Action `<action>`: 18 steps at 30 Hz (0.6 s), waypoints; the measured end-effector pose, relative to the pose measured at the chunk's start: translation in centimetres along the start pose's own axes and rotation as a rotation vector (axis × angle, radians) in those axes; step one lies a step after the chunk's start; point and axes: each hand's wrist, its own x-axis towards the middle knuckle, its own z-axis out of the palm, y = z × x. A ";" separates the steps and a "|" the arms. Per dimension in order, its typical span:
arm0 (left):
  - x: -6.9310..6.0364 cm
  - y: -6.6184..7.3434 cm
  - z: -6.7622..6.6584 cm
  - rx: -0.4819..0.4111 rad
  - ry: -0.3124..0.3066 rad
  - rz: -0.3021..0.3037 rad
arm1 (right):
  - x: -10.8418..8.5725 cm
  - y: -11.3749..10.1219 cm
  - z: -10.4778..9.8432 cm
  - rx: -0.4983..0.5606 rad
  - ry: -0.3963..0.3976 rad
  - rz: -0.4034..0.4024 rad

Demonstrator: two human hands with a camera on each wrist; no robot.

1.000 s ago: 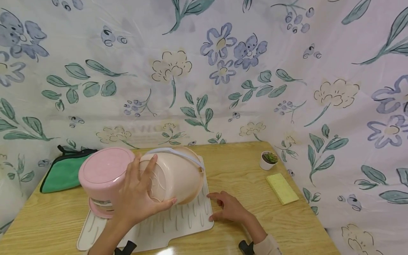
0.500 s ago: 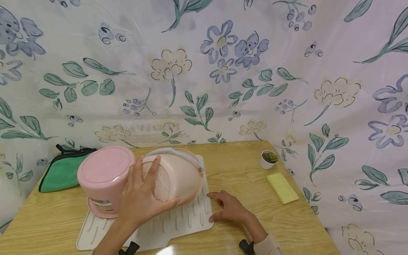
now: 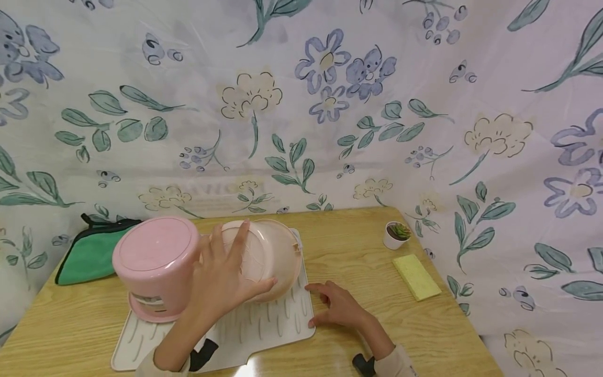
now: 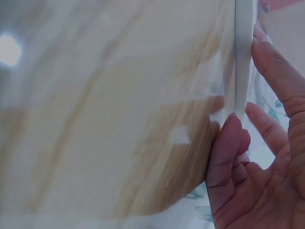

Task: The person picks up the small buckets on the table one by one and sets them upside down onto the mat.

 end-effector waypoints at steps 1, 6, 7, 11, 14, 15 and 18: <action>0.2 0.1 0.0 0.004 -0.014 -0.003 | 0.0 0.0 0.0 0.002 0.002 -0.006; 0.9 0.7 0.0 -0.002 -0.095 -0.027 | 0.0 0.0 0.2 0.006 0.007 -0.013; 1.0 0.8 0.0 -0.001 -0.107 -0.031 | 0.0 0.0 0.2 0.003 0.008 -0.008; 1.4 1.1 0.1 0.011 -0.123 -0.034 | 0.0 -0.2 0.1 -0.004 0.005 0.018; 2.0 1.3 0.2 0.013 -0.139 -0.045 | 0.0 -0.3 0.1 -0.002 0.007 0.019; 2.2 1.3 0.2 0.012 -0.143 -0.048 | 0.0 -0.3 0.1 0.000 0.008 0.016; 3.0 1.6 0.3 -0.003 -0.169 -0.058 | 0.0 -0.4 0.0 0.011 0.011 0.006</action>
